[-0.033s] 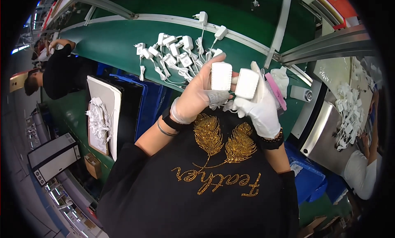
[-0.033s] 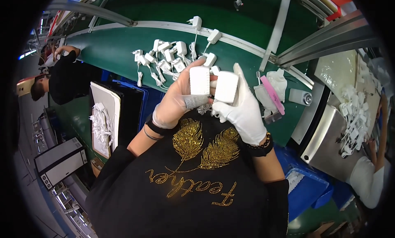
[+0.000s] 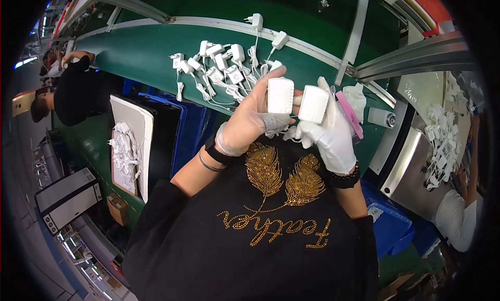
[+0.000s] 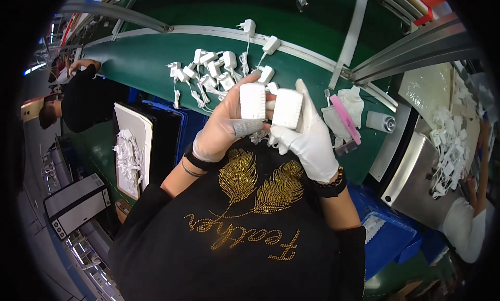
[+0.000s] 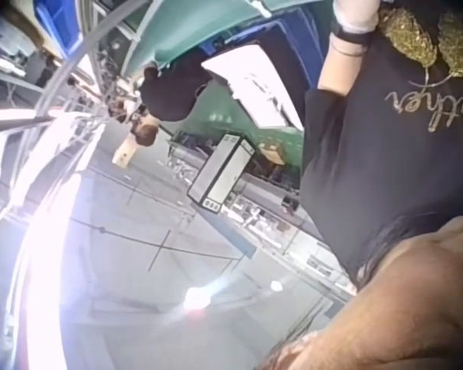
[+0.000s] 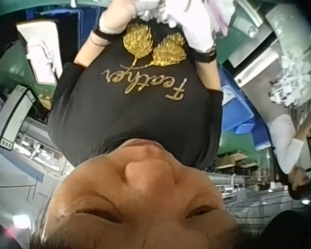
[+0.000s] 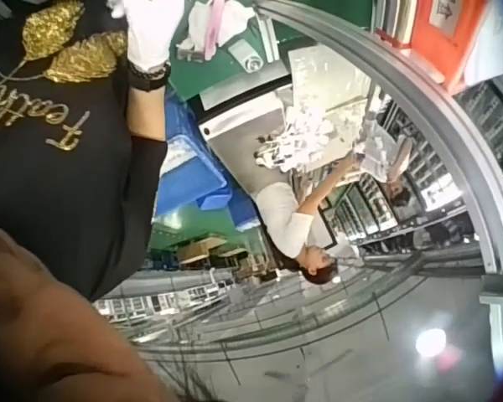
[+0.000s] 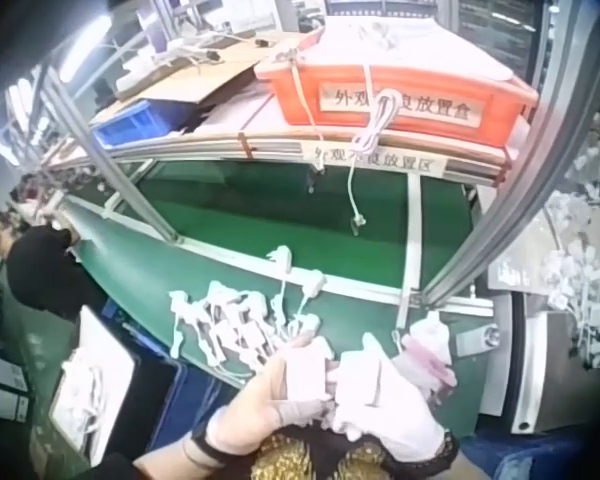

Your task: Manual sorting and packaging of small white electronic power adapter components on a production line.

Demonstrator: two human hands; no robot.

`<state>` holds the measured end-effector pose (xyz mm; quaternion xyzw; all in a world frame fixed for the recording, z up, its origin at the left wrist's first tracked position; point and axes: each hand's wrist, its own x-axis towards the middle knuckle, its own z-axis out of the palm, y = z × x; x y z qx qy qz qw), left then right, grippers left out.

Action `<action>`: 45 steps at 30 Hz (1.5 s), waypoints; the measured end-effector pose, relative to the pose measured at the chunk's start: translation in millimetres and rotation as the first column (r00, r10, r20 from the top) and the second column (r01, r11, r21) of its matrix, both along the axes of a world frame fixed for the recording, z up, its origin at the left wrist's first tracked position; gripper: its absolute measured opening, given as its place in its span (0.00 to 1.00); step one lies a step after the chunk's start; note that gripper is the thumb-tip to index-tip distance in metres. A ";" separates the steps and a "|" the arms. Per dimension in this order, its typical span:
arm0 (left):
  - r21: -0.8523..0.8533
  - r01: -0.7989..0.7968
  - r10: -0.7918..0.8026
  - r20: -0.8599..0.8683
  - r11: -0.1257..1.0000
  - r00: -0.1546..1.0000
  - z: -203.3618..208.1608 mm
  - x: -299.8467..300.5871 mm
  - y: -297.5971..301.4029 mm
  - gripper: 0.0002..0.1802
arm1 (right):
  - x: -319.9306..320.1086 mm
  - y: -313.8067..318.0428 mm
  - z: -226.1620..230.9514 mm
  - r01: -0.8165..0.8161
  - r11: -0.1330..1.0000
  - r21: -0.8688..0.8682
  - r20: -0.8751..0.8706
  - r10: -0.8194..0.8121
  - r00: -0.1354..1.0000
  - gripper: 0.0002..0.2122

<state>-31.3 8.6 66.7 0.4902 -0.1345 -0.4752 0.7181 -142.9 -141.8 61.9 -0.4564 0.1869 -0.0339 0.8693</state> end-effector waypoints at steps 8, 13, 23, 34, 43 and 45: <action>0.041 -0.063 0.065 -0.048 0.997 0.997 -4.3 -2.8 -2.2 0.42 | -2.5 8.5 -10.2 0.013 0.997 -0.074 -0.093 -0.020 0.996 0.41; 0.251 -0.073 0.076 -0.004 0.965 0.997 -7.4 -1.1 -12.6 0.35 | -6.4 16.9 -13.6 -0.021 0.980 -0.200 -0.096 0.002 0.995 0.41; 0.214 -0.072 0.040 0.151 0.974 0.988 -12.9 -8.4 -23.7 0.32 | -10.6 12.7 -18.3 -0.033 0.945 -0.326 -0.159 -0.021 0.987 0.41; 0.218 -0.112 0.159 -0.212 0.969 0.964 -40.2 -1.3 -26.6 0.27 | -79.9 -86.3 -68.0 0.080 -0.190 -0.978 0.187 -0.652 0.735 0.27; 0.227 -0.099 0.165 -0.295 0.969 0.941 -44.4 -6.1 -38.2 0.25 | -102.5 -143.2 -170.4 0.275 0.095 -0.957 0.066 -0.849 0.524 0.25; 0.234 -0.110 0.178 -0.296 0.966 0.938 -42.3 -6.3 -36.6 0.25 | -107.0 -152.0 -173.6 0.580 0.240 -0.779 0.049 -0.898 0.438 0.24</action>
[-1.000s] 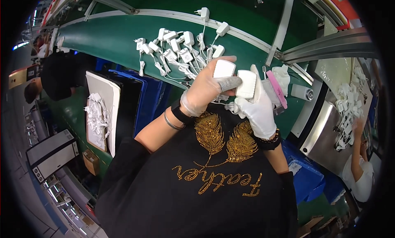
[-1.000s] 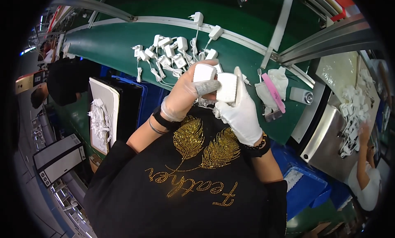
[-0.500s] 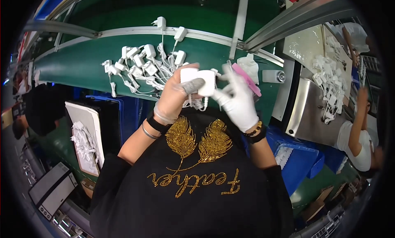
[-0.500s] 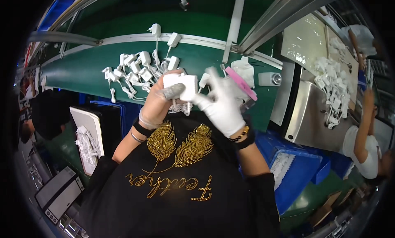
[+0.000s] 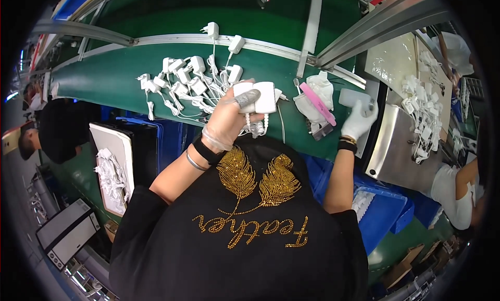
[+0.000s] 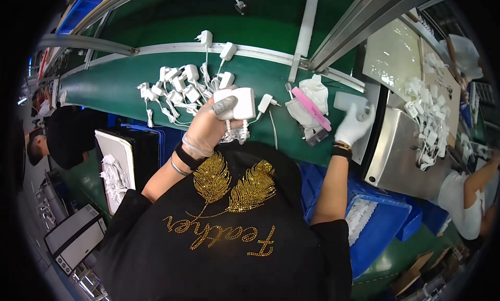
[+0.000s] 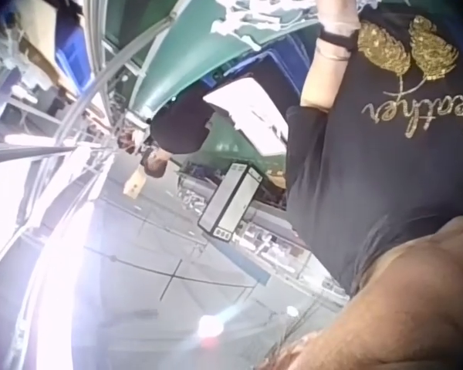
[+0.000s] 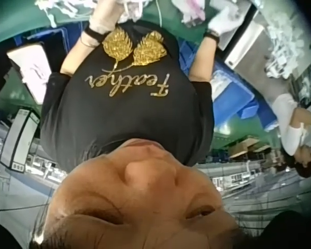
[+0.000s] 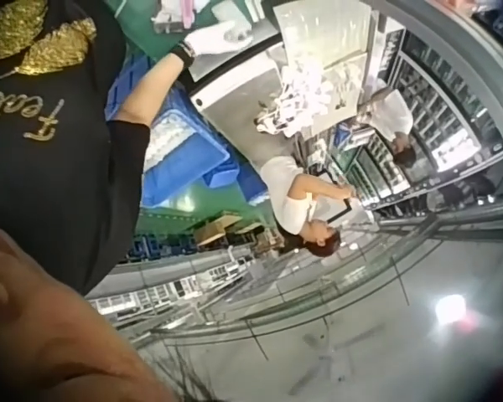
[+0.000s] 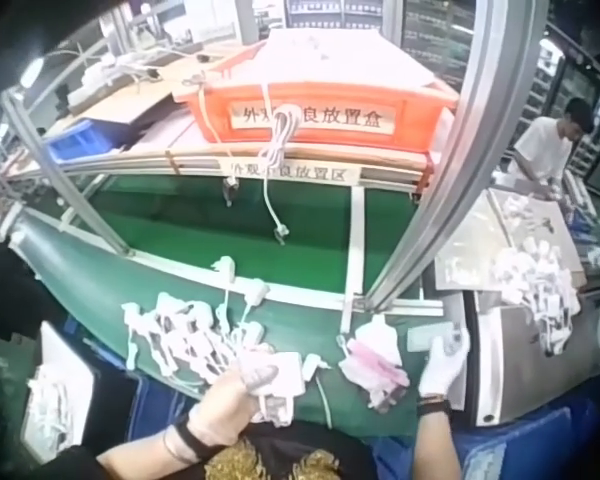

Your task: Manual sorting and packaging of small white electronic power adapter components on a production line.

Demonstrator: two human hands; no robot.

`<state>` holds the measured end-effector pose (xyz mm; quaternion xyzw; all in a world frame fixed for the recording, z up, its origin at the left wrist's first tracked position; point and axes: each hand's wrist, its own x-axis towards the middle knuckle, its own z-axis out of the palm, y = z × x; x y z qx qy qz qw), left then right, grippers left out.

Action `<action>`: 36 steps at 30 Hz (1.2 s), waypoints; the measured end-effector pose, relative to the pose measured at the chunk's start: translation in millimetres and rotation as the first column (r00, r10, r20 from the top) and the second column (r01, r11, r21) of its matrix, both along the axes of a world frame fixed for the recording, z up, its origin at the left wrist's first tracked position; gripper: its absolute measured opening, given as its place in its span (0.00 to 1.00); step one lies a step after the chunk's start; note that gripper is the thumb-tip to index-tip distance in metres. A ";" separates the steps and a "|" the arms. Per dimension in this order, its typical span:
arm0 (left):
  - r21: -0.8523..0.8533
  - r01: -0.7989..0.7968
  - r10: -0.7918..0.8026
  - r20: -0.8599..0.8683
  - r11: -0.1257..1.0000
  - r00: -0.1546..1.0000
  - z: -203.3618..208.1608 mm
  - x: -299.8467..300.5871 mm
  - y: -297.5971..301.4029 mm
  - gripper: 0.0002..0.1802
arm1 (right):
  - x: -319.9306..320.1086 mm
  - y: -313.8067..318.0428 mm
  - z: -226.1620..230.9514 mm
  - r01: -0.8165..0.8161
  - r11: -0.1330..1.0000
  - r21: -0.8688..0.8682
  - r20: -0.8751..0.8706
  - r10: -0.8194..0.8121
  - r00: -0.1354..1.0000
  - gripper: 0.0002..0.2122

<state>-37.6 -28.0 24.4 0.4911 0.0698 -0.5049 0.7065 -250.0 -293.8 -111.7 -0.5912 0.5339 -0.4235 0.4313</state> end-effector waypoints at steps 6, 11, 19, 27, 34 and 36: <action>0.032 -0.035 0.034 0.005 0.999 0.999 6.1 -1.2 2.4 0.24 | -28.6 -26.3 3.8 -0.098 0.890 0.444 0.700 -0.278 0.658 0.22; 0.025 -0.061 0.061 -0.004 0.998 0.998 12.3 -0.6 2.7 0.25 | -10.9 -8.5 14.2 -0.049 0.946 0.319 0.595 -0.160 0.787 0.22; 0.033 -0.144 0.141 0.069 0.989 0.988 18.7 -4.1 2.3 0.26 | 14.5 36.5 25.3 -0.330 0.811 -0.484 -0.577 -0.011 0.817 0.25; 0.023 -0.182 0.179 0.109 0.983 0.978 17.5 -4.9 -1.7 0.26 | 85.6 152.2 141.5 -0.813 0.394 -0.428 -0.561 0.590 0.581 0.25; -0.023 -0.249 0.249 0.161 0.968 0.955 11.8 -5.9 2.2 0.26 | 89.2 162.3 144.3 -0.895 0.233 -0.381 -0.708 0.549 0.444 0.23; -0.020 -0.254 0.254 0.167 0.967 0.953 14.0 -5.1 2.9 0.26 | 85.2 159.8 146.2 -0.912 0.197 -0.359 -0.723 0.560 0.405 0.22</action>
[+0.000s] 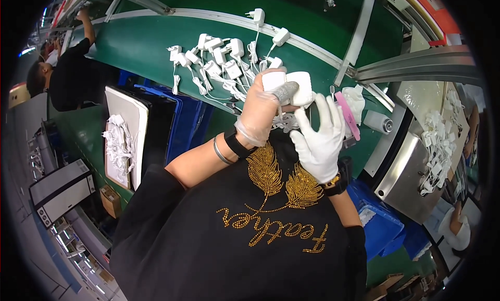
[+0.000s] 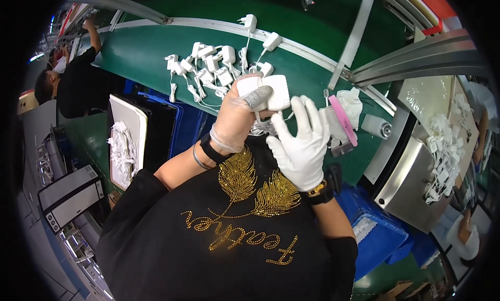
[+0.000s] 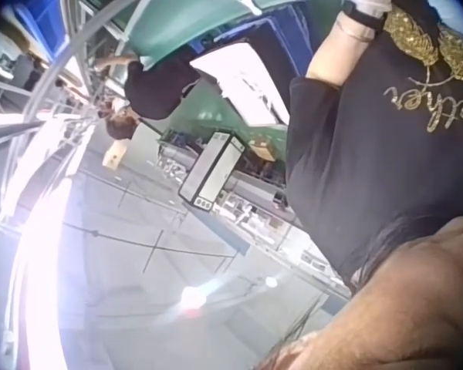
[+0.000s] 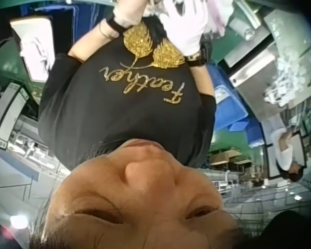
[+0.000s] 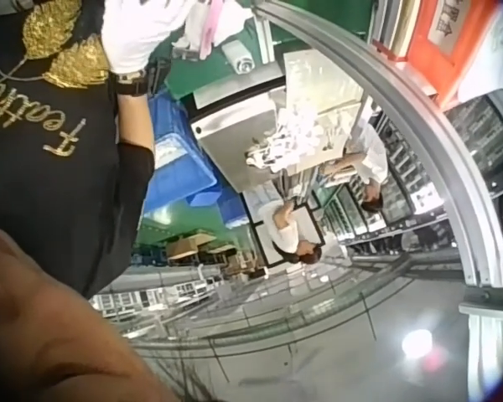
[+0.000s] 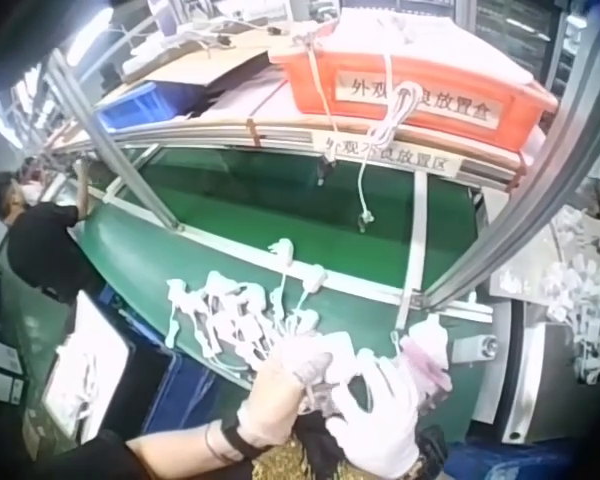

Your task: Manual sorting and packaging of small white electronic power adapter components on a production line.

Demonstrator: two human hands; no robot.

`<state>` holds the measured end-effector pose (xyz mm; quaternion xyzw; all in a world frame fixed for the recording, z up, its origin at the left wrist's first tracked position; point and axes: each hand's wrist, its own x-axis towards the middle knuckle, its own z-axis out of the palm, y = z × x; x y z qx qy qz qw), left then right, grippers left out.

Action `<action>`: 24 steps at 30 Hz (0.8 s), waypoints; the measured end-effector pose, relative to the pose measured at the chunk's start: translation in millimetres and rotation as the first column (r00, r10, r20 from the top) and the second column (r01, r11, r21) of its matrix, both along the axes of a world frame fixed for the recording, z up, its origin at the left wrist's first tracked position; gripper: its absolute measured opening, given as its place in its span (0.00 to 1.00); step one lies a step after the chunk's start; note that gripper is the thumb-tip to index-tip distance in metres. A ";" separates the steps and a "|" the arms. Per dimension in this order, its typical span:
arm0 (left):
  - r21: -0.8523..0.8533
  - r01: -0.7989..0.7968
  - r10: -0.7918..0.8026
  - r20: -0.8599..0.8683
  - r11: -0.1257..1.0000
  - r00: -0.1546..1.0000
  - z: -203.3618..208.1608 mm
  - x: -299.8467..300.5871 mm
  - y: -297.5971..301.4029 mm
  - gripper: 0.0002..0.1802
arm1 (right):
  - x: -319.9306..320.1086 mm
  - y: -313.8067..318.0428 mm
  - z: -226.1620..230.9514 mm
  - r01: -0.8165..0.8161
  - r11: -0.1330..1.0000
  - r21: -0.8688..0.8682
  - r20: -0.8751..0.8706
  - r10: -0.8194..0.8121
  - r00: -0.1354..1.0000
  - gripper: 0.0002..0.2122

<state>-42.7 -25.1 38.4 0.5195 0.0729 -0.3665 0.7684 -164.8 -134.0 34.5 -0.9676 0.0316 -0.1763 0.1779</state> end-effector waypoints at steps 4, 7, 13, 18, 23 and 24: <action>-0.005 0.009 -0.009 0.001 1.000 1.000 5.7 0.2 -2.5 0.27 | -1.1 -4.0 1.5 -0.002 0.977 0.213 0.168 -0.035 0.985 0.24; -0.024 0.018 -0.018 -0.019 1.000 1.000 6.0 0.7 -3.1 0.27 | 15.2 -2.7 4.6 0.068 0.988 0.141 0.138 -0.087 0.987 0.23; 0.101 0.132 -0.151 0.216 0.986 0.965 19.0 -2.9 2.1 0.29 | -2.5 -3.9 1.9 0.066 0.920 0.386 0.088 -0.108 0.990 0.28; 0.098 0.176 -0.187 0.763 0.980 0.618 1.9 -12.0 5.3 0.32 | 5.4 2.3 -4.6 0.009 0.264 0.965 0.057 -0.241 0.969 0.36; 0.124 0.252 -0.236 0.841 0.960 0.486 -0.6 -9.5 15.6 0.31 | 12.0 6.7 -1.6 -0.088 0.357 0.930 0.161 -0.180 0.970 0.37; 0.108 0.286 -0.239 0.844 0.952 0.480 -3.9 -8.1 17.9 0.30 | 11.6 6.2 -2.5 -0.093 0.361 0.928 0.166 -0.177 0.970 0.37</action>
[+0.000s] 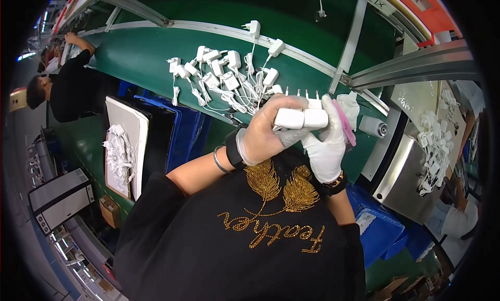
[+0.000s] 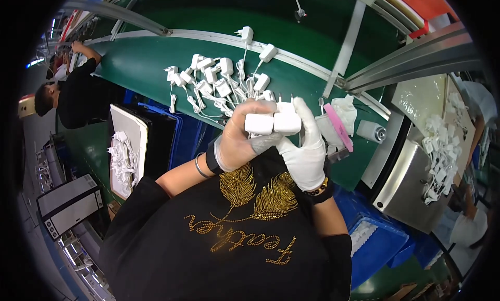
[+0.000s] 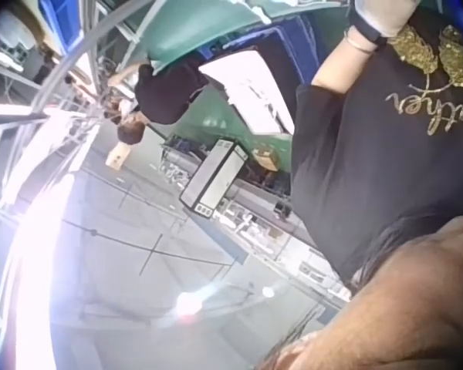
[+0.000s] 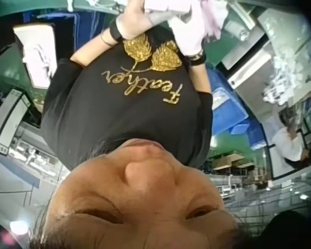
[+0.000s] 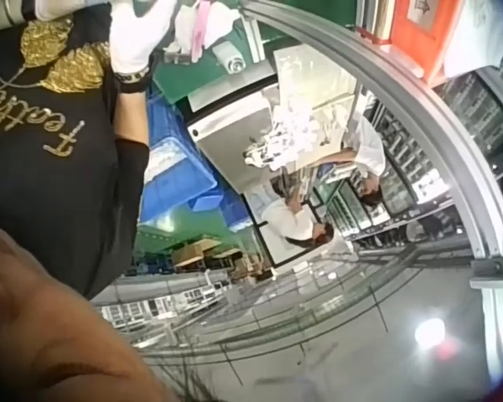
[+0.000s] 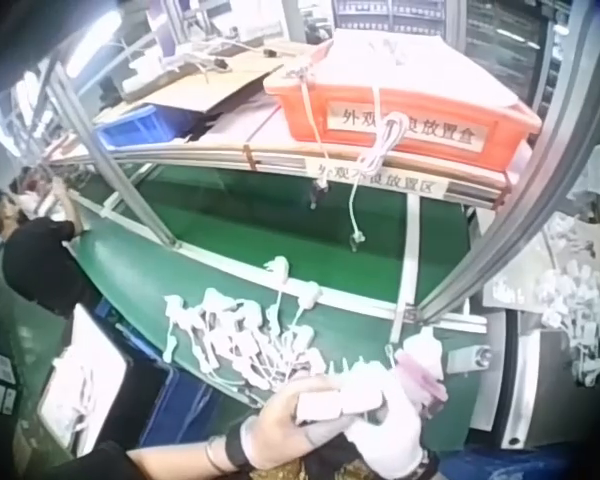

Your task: Manual sorting and packaging of small white electronic power adapter components on a production line.

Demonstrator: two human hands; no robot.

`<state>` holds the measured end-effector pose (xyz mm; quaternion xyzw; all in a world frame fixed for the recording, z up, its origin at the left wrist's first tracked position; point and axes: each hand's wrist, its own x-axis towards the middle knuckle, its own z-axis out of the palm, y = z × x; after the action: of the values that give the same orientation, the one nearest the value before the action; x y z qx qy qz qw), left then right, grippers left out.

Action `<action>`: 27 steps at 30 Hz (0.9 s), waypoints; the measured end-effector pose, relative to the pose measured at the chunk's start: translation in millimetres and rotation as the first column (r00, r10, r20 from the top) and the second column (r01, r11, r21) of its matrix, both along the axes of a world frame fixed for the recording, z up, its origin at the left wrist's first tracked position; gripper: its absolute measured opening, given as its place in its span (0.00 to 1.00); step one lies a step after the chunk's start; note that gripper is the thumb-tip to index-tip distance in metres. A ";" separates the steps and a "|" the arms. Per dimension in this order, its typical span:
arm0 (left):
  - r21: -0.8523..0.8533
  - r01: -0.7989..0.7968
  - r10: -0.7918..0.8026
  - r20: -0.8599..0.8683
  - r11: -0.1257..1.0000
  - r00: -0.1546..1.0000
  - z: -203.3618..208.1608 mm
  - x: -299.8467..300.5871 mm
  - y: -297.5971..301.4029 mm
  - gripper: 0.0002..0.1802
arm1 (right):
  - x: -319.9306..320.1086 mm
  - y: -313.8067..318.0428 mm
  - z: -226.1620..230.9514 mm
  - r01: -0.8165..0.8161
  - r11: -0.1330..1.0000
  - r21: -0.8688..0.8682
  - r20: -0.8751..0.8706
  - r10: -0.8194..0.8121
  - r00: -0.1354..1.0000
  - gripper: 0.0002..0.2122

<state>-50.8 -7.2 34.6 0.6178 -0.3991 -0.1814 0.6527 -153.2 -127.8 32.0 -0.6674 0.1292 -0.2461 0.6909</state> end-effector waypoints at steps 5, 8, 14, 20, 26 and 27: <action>-0.131 -0.071 0.020 -0.355 0.989 0.934 10.7 13.2 7.7 0.23 | 2.2 -3.7 4.6 0.064 0.997 0.046 -0.052 -0.061 0.997 0.37; -0.158 -0.096 0.004 -0.502 0.983 0.865 13.4 13.3 3.5 0.20 | 6.3 -3.4 10.4 0.127 0.984 0.128 -0.163 -0.106 0.981 0.38; -0.062 0.004 -0.029 -0.409 0.998 0.912 14.1 7.7 -0.8 0.16 | 23.1 10.9 21.1 0.012 0.982 0.186 -0.089 0.005 0.996 0.35; -0.144 -0.049 -0.093 -0.826 0.988 0.556 2.9 9.5 0.9 0.16 | 28.3 9.3 1.5 0.043 0.999 0.001 -0.082 -0.043 0.996 0.35; -0.256 -0.056 -0.166 -0.765 0.965 0.623 3.1 24.0 3.0 0.17 | 27.3 -2.3 -1.5 -0.007 0.992 -0.127 -0.135 -0.010 0.991 0.36; -0.257 -0.054 -0.169 -0.764 0.965 0.623 4.2 22.4 1.9 0.17 | 27.3 -3.3 -3.9 -0.097 0.941 -0.324 -0.145 0.051 0.988 0.36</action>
<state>-28.5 -5.3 38.8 0.3754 -0.1165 -0.3989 0.8285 -125.9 -131.1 28.1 -0.7930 0.1073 -0.1925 0.5679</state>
